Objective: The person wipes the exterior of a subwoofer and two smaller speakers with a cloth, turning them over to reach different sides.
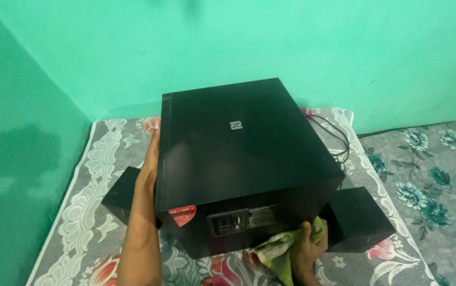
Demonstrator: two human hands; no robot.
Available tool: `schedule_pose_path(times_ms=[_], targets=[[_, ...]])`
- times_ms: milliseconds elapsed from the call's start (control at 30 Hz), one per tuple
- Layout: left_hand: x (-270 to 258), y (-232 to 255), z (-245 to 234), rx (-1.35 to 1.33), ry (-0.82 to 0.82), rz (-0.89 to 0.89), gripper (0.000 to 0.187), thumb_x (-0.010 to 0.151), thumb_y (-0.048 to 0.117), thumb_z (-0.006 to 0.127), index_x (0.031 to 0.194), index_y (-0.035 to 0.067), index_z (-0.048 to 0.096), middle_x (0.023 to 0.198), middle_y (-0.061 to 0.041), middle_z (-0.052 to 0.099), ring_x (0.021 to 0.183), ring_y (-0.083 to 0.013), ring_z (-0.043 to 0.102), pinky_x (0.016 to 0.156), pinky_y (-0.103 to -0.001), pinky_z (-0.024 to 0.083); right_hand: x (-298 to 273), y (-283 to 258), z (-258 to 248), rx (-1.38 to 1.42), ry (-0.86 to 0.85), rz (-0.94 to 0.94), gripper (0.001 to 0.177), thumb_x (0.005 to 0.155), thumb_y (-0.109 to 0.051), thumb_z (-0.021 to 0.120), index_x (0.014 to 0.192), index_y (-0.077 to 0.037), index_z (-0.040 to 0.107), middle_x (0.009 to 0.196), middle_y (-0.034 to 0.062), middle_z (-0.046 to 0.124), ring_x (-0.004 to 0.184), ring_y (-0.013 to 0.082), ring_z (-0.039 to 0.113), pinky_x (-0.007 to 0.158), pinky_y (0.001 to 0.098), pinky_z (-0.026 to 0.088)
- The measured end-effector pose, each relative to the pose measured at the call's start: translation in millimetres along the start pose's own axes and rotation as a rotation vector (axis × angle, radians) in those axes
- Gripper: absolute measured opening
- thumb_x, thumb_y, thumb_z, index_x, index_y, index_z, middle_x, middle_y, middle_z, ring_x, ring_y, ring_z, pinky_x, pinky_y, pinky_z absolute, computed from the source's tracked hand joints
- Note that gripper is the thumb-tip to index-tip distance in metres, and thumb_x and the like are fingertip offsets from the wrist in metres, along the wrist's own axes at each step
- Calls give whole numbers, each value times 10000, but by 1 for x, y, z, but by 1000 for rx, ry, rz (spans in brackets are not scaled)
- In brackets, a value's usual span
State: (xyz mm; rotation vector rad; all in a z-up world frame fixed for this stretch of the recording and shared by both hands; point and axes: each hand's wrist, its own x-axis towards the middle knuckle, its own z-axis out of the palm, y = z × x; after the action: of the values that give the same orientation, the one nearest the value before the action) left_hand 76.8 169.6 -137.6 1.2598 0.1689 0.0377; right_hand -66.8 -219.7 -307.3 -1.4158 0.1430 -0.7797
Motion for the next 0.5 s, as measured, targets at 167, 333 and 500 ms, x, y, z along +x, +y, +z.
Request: schedule_pose_path(times_ms=[167, 333, 500], targets=[[-82, 36, 26, -34, 65, 279, 847, 966, 672, 220, 1629, 146, 201, 1654, -176, 291, 1517, -332, 334, 1180, -490, 365, -4, -22, -4, -18, -84, 68, 291, 1047, -266, 638, 1174, -8, 587, 995, 15, 586, 885, 113, 525, 797, 262, 424], [-138, 54, 35, 65, -76, 491, 841, 1027, 669, 180, 1659, 113, 148, 1729, -167, 234, 1608, -333, 208, 1288, -470, 171, -10, -32, -9, -131, -177, -41, 313, 1079, -276, 566, 1261, -22, 543, 1108, 31, 559, 964, 123, 526, 871, 268, 432], [-158, 63, 51, 381, -22, 594, 819, 1061, 635, 222, 1649, 68, 172, 1738, -171, 192, 1632, -326, 110, 1295, -426, 70, -11, -31, -10, -123, -175, 60, 318, 1070, -276, 567, 1253, -17, 539, 1040, 41, 577, 928, 131, 533, 838, 284, 439]])
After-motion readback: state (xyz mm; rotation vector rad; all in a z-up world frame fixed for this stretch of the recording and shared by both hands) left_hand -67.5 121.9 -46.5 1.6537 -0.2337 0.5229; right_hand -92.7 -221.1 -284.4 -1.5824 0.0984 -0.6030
